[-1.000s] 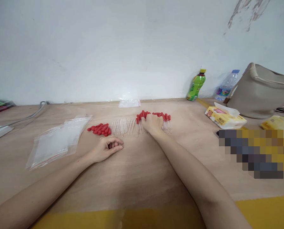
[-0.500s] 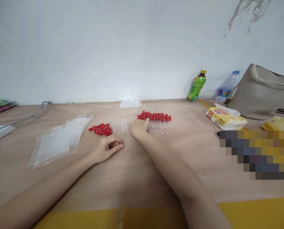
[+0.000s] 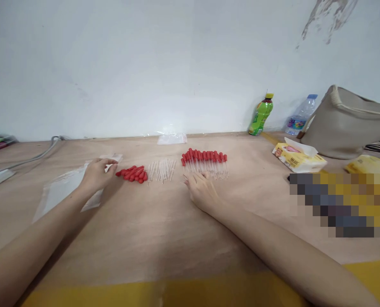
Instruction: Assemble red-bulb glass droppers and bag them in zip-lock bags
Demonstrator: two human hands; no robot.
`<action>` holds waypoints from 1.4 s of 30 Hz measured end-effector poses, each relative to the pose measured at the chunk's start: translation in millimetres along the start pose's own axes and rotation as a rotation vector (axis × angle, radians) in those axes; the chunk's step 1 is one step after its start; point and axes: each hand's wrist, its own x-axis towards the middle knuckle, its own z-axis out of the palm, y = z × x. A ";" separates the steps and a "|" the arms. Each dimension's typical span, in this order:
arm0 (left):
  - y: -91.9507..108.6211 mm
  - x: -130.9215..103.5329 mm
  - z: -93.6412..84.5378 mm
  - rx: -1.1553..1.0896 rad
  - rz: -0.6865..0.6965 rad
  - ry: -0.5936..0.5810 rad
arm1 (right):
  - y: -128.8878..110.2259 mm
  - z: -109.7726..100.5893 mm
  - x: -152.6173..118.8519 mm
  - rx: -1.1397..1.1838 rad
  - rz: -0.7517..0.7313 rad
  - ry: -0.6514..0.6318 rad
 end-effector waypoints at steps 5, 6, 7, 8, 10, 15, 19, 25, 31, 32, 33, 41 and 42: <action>-17.4 3.3 11.8 0.007 -0.083 -0.294 | 1.3 0.4 -4.5 0.110 0.001 0.046; -18.1 2.2 12.9 -0.009 -0.083 -0.282 | 0.7 0.8 -3.4 0.136 0.018 0.039; -18.5 1.3 13.1 -0.021 -0.080 -0.250 | 0.2 1.2 -2.3 0.163 0.036 0.030; -18.4 0.9 12.3 -0.028 -0.079 -0.211 | 0.0 1.4 -1.4 0.188 0.056 0.021; -15.2 0.4 7.9 -0.031 -0.083 -0.107 | 0.4 1.6 -0.7 0.234 0.088 0.007; 29.2 -21.1 -1.1 -0.384 0.078 0.148 | 1.8 -0.1 -0.7 0.286 0.078 0.031; 80.5 -62.8 13.9 -0.747 0.205 -0.174 | -0.7 -4.3 -1.0 0.328 0.019 0.050; 95.1 -84.6 31.7 -0.890 0.235 -0.472 | -7.6 -8.9 -2.6 0.335 0.034 -0.020; 92.1 -81.6 28.9 -0.894 0.267 -0.482 | -14.9 -12.6 -2.7 0.301 0.014 -0.082; 92.5 -82.0 28.8 -0.896 0.270 -0.482 | -15.4 -13.0 -2.8 0.297 0.003 -0.084; 92.8 -82.5 28.9 -0.904 0.273 -0.482 | -15.5 -13.2 -2.8 0.296 -0.005 -0.090; 90.9 -83.5 31.0 -0.930 0.321 -0.424 | -11.9 -11.7 -1.4 0.407 -0.044 -0.149; 90.7 -83.5 30.5 -0.919 0.331 -0.416 | -11.0 -11.0 -1.4 0.422 -0.044 -0.153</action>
